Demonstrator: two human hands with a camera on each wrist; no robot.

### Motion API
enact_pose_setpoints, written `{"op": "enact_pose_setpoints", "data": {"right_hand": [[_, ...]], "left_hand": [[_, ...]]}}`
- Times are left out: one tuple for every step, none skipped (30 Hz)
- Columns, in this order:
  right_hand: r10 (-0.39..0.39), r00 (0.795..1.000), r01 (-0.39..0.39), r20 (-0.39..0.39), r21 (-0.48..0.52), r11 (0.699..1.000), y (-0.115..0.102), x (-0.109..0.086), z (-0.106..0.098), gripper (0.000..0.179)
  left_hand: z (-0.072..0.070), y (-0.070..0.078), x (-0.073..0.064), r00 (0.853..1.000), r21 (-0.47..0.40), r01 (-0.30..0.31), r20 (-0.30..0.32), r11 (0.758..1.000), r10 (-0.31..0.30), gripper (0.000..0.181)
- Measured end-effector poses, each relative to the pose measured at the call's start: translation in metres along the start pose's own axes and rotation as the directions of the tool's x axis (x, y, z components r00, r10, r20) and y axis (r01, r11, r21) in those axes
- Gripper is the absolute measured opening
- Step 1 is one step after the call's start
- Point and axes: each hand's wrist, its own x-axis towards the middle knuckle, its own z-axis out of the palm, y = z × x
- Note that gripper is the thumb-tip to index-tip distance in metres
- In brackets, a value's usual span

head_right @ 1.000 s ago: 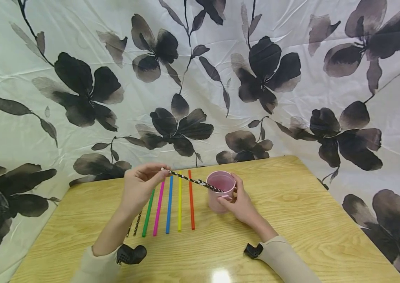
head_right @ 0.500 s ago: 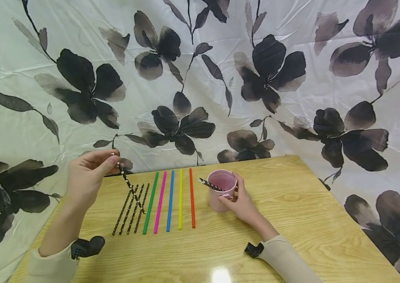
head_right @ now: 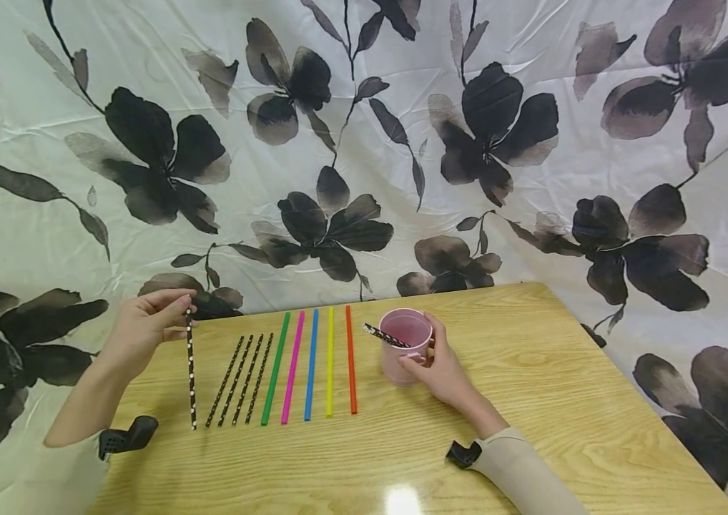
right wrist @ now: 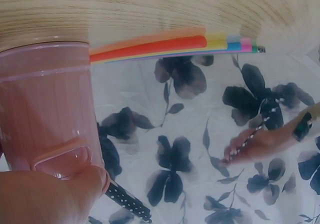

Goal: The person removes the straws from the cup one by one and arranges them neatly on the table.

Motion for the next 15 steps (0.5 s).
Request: {"op": "enact_pose_setpoints", "data": {"right_hand": [[-0.001,1.0,0.001,-0.001,-0.002,1.0,0.0,0.0,0.0,0.086],[-0.001,1.0,0.001,-0.003,-0.001,1.0,0.0,0.0,0.0,0.086],[-0.003,1.0,0.003,-0.003,-0.003,1.0,0.0,0.0,0.0,0.086],[0.0,1.0,0.0,-0.004,-0.004,1.0,0.0,0.0,0.0,0.086],[0.005,1.0,-0.005,-0.005,-0.005,1.0,0.0,0.0,0.0,0.086],[0.007,1.0,-0.007,-0.007,-0.005,1.0,0.0,0.0,0.0,0.086],[0.009,1.0,-0.009,-0.01,-0.004,1.0,-0.001,-0.001,0.0,0.086],[0.012,1.0,-0.012,-0.01,-0.005,1.0,-0.001,-0.001,0.0,0.087],[0.012,1.0,-0.013,-0.012,-0.008,1.0,-0.001,-0.001,0.001,0.087],[0.016,1.0,-0.016,-0.013,-0.009,1.0,-0.001,-0.001,0.001,0.087],[0.017,1.0,-0.017,-0.015,-0.011,1.0,-0.001,-0.001,0.001,0.087],[0.017,1.0,-0.018,-0.017,-0.012,1.0,-0.001,-0.001,0.001,0.087],[0.017,1.0,-0.017,-0.016,-0.012,1.0,-0.001,-0.001,0.0,0.087],[0.017,1.0,-0.017,-0.015,-0.011,1.0,-0.001,-0.001,0.0,0.087],[0.015,1.0,-0.015,-0.013,-0.01,1.0,-0.001,-0.001,0.0,0.087]], "left_hand": [[-0.003,-0.005,0.002,1.0,0.003,0.016,0.006,1.0,-0.016,0.031],[-0.007,-0.01,0.004,0.999,-0.004,0.031,0.012,1.0,-0.031,0.03],[-0.01,-0.015,0.006,0.999,-0.001,0.044,0.016,0.999,-0.044,0.029],[-0.013,-0.021,0.008,0.998,0.004,0.061,0.02,0.998,-0.061,0.029],[-0.016,-0.026,0.01,0.997,0.02,0.077,0.021,0.997,-0.077,0.03],[-0.019,-0.032,0.011,0.995,0.036,0.095,0.018,0.995,-0.096,0.03],[-0.022,-0.037,0.012,0.994,0.051,0.111,0.014,0.993,-0.112,0.032],[-0.024,-0.043,0.014,0.991,0.065,0.13,0.006,0.989,-0.131,0.033],[-0.027,-0.048,0.015,0.989,0.085,0.149,0.001,0.985,-0.15,0.035],[-0.029,-0.053,0.017,0.986,0.098,0.168,-0.005,0.981,-0.168,0.036],[-0.031,-0.058,0.018,0.982,0.109,0.188,-0.011,0.976,-0.187,0.038],[-0.033,-0.063,0.019,0.979,0.118,0.206,-0.017,0.971,-0.205,0.038],[-0.035,-0.068,0.02,0.975,0.123,0.221,-0.024,0.967,-0.22,0.039],[-0.037,-0.072,0.021,0.972,0.127,0.237,-0.031,0.963,-0.235,0.039],[-0.038,-0.076,0.022,0.968,0.131,0.25,-0.034,0.959,-0.248,0.039]]}}
